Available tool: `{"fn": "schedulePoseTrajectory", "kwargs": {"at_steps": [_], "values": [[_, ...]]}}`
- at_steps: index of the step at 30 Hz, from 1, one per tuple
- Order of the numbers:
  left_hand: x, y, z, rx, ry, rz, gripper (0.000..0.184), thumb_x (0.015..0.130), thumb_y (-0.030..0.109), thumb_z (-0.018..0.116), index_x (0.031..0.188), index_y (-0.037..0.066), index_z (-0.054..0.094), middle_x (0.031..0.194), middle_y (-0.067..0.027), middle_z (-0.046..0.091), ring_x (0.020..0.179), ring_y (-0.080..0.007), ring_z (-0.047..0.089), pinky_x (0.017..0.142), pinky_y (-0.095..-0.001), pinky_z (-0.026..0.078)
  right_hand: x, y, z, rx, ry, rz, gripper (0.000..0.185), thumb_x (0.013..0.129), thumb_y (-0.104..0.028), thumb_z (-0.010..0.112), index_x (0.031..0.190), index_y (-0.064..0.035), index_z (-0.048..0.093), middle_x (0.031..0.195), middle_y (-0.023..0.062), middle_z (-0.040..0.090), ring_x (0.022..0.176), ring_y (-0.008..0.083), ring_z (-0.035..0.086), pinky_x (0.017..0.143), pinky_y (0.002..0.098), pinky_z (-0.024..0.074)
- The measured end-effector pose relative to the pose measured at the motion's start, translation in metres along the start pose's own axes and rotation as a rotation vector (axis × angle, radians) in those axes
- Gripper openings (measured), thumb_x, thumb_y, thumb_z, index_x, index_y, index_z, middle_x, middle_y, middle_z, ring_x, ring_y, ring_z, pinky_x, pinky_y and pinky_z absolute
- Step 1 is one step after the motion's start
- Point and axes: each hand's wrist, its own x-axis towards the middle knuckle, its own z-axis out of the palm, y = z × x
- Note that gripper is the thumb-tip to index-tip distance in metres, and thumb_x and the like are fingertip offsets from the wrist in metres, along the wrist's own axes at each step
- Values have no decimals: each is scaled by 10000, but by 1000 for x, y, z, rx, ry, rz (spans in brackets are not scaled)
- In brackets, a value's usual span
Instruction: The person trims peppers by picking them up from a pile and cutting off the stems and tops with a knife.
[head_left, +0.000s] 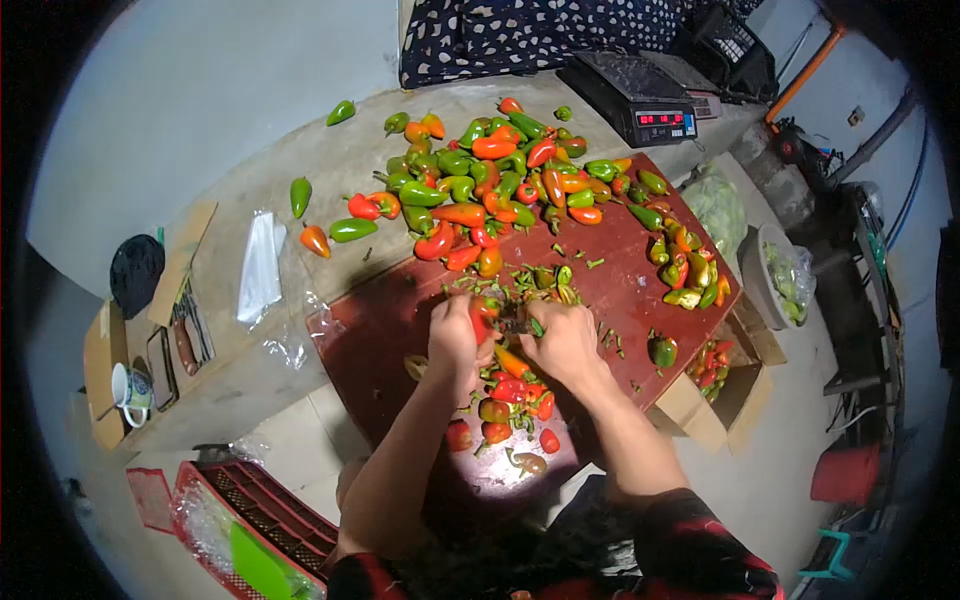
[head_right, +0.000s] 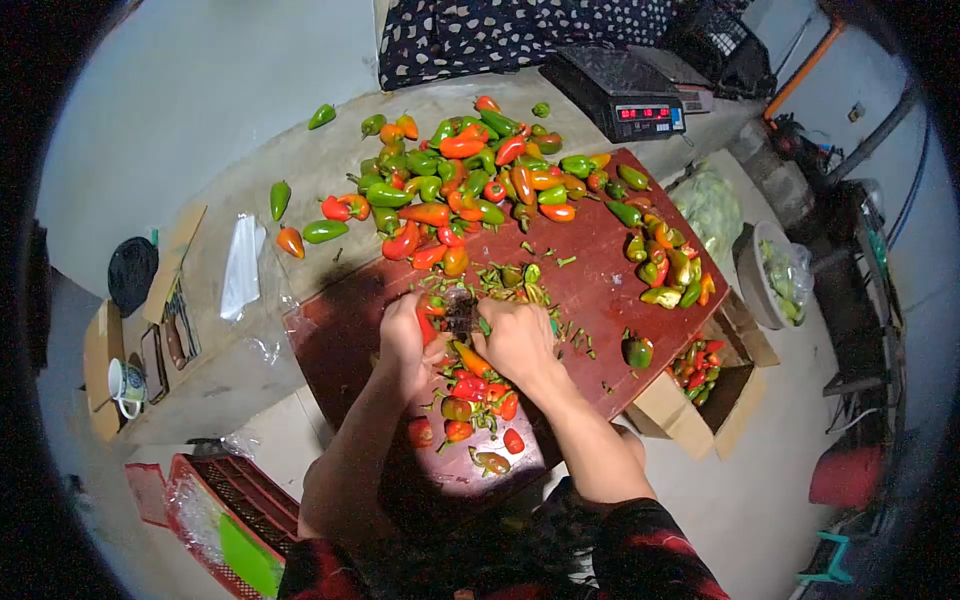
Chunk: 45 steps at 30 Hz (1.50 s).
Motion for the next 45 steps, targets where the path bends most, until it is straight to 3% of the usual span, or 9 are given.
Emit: {"fn": "schedulePoseTrajectory", "kwargs": {"at_steps": [15, 21, 27, 31, 37, 39, 41, 44, 45], "values": [[-16, -15, 9, 135, -164, 37, 374, 1030, 270, 390, 754, 61, 534, 561, -71, 528, 368, -93, 355, 338, -269, 219, -2, -3, -3, -20, 105, -133, 180, 679, -145, 706, 700, -65, 546, 632, 127, 591, 581, 348, 615, 522, 470, 474], [-16, -21, 12, 141, -178, 34, 321, 1021, 279, 382, 853, 68, 556, 565, -98, 533, 327, -100, 303, 318, -260, 195, 10, 57, 8, -243, 18, 266, 121, 750, -168, 710, 785, -72, 646, 707, 191, 653, 669, 391, 659, 617, 490, 539], [-15, -11, 8, -27, -118, -70, 244, 997, 238, 379, 886, 90, 539, 559, -109, 519, 313, -129, 281, 302, -286, 185, 13, 46, -8, -175, 120, 235, 164, 739, -167, 737, 814, -58, 640, 717, 191, 658, 708, 410, 658, 648, 499, 532], [-8, -7, -3, 9, -244, -37, 321, 1041, 327, 376, 927, 87, 556, 603, -98, 540, 376, -135, 365, 398, -285, 320, 14, 42, -8, -94, 116, 252, 195, 733, -169, 755, 863, -57, 662, 736, 202, 664, 723, 414, 658, 668, 496, 531], [3, 10, -17, -46, -391, -21, 331, 1051, 333, 400, 1273, 98, 469, 969, -50, 554, 802, -154, 547, 610, -305, 447, 11, 51, -14, -15, 140, 293, 224, 745, -183, 761, 899, -43, 677, 728, 220, 657, 738, 422, 656, 689, 502, 526], [23, 2, -31, 325, -350, 248, 270, 1035, 271, 443, 1229, 94, 506, 983, -58, 567, 825, -150, 567, 641, -333, 482, 10, 56, -16, 27, 151, 300, 222, 750, -188, 757, 893, -38, 677, 729, 224, 656, 742, 426, 654, 692, 505, 523], [60, -3, -45, 173, -133, 344, 150, 974, 174, 536, 1097, 98, 576, 1006, -49, 600, 856, -145, 599, 658, -336, 507, 9, 59, -21, 67, 176, 321, 221, 754, -193, 753, 887, -33, 676, 729, 227, 655, 746, 430, 653, 696, 509, 521], [83, 39, -35, 514, -49, 178, 99, 913, 150, 603, 979, 76, 610, 1004, -67, 633, 856, -148, 621, 700, -336, 530, 5, 59, -32, 144, 166, 354, 225, 770, -216, 730, 883, -28, 679, 734, 242, 651, 751, 444, 649, 702, 516, 516], [93, 47, -25, 897, 30, 437, 198, 877, 143, 610, 1057, 60, 611, 1076, -133, 634, 917, -245, 644, 753, -410, 530, 4, 59, -34, 164, 189, 344, 216, 771, -208, 720, 879, -25, 679, 728, 245, 648, 749, 448, 647, 700, 519, 515]]}}
